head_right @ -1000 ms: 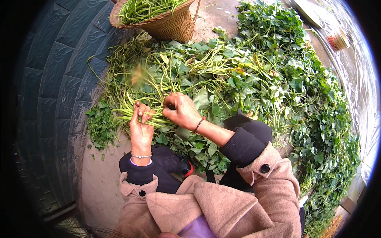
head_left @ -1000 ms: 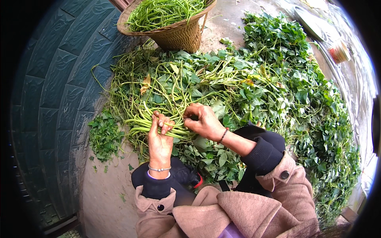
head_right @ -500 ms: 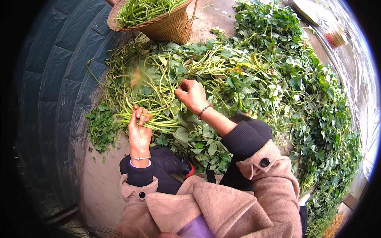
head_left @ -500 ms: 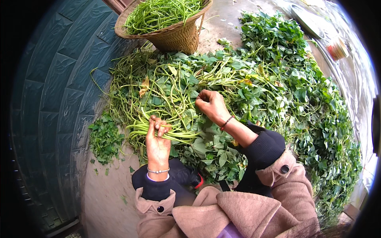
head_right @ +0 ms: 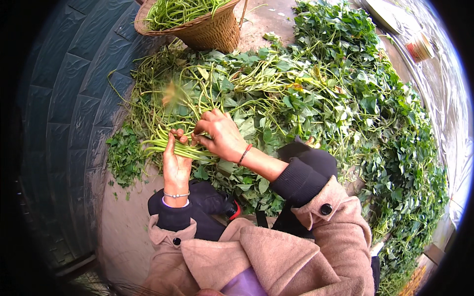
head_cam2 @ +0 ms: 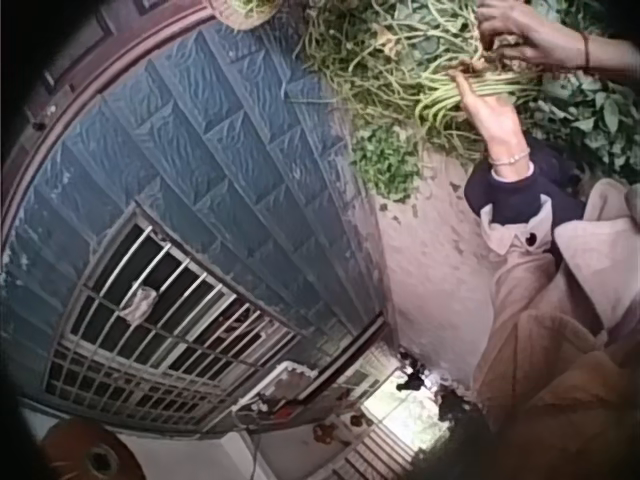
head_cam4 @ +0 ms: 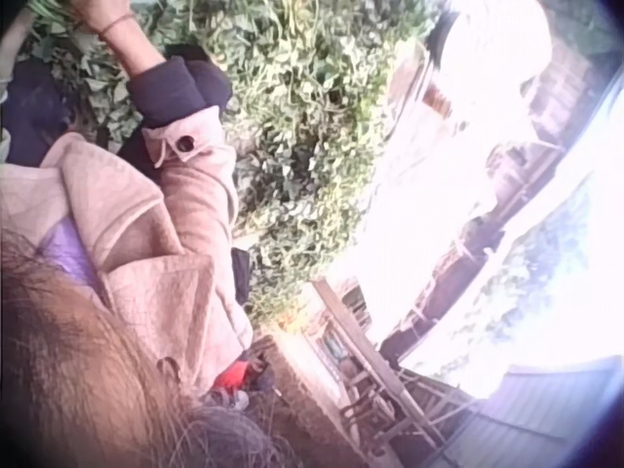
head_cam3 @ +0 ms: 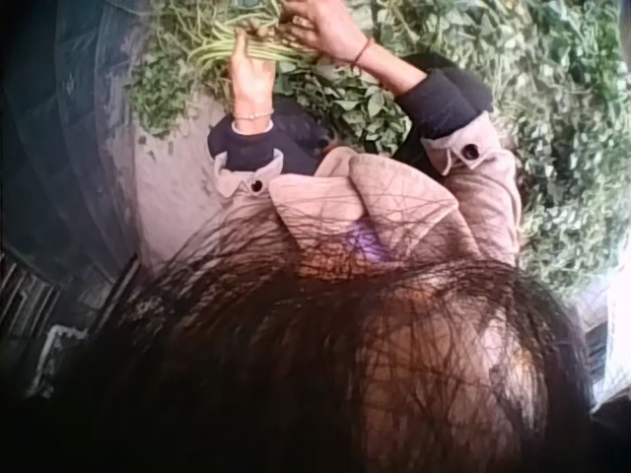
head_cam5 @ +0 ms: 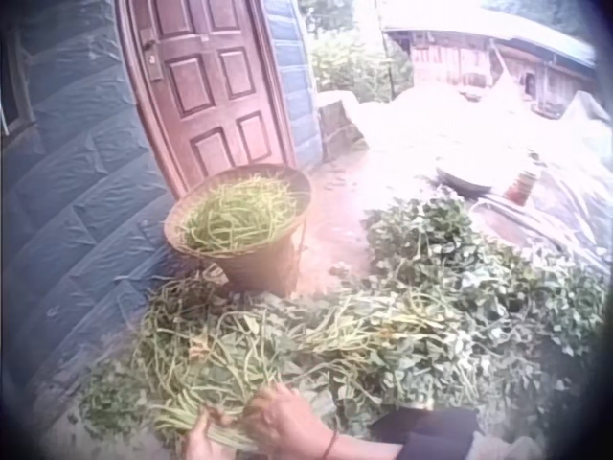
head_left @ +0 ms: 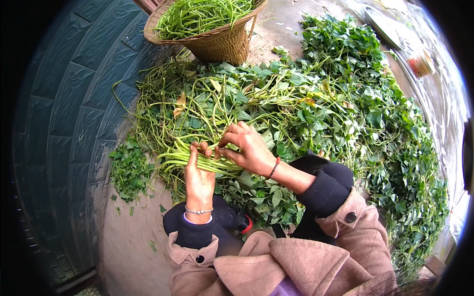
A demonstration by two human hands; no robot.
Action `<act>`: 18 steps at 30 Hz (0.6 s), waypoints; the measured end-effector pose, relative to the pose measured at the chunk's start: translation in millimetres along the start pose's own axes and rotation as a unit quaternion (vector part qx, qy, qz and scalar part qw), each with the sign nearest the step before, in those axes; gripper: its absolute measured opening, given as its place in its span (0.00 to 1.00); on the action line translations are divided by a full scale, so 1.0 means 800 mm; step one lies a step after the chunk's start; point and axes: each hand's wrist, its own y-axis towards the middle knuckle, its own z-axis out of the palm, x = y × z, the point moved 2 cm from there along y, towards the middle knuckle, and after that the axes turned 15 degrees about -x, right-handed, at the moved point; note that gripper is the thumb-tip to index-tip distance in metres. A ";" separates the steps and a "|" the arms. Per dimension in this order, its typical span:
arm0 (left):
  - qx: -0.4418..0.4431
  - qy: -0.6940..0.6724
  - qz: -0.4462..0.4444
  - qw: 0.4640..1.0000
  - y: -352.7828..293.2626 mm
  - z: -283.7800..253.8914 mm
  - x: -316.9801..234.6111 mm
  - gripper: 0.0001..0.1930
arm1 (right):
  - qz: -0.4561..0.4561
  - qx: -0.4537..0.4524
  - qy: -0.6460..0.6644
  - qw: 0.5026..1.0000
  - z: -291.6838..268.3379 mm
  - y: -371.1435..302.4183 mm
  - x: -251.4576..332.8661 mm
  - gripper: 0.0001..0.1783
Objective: The person sits on the floor and sorts through a large pile of leafy green vegetables, picking up stems and leaves and placing them into a woven basket. The person repeatedly handles the greens, separating them by hand.
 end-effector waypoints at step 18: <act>-0.032 -0.060 -0.019 0.997 0.008 -0.016 -0.021 0.09 | 0.108 0.032 -0.131 0.985 -0.040 0.016 -0.035 0.07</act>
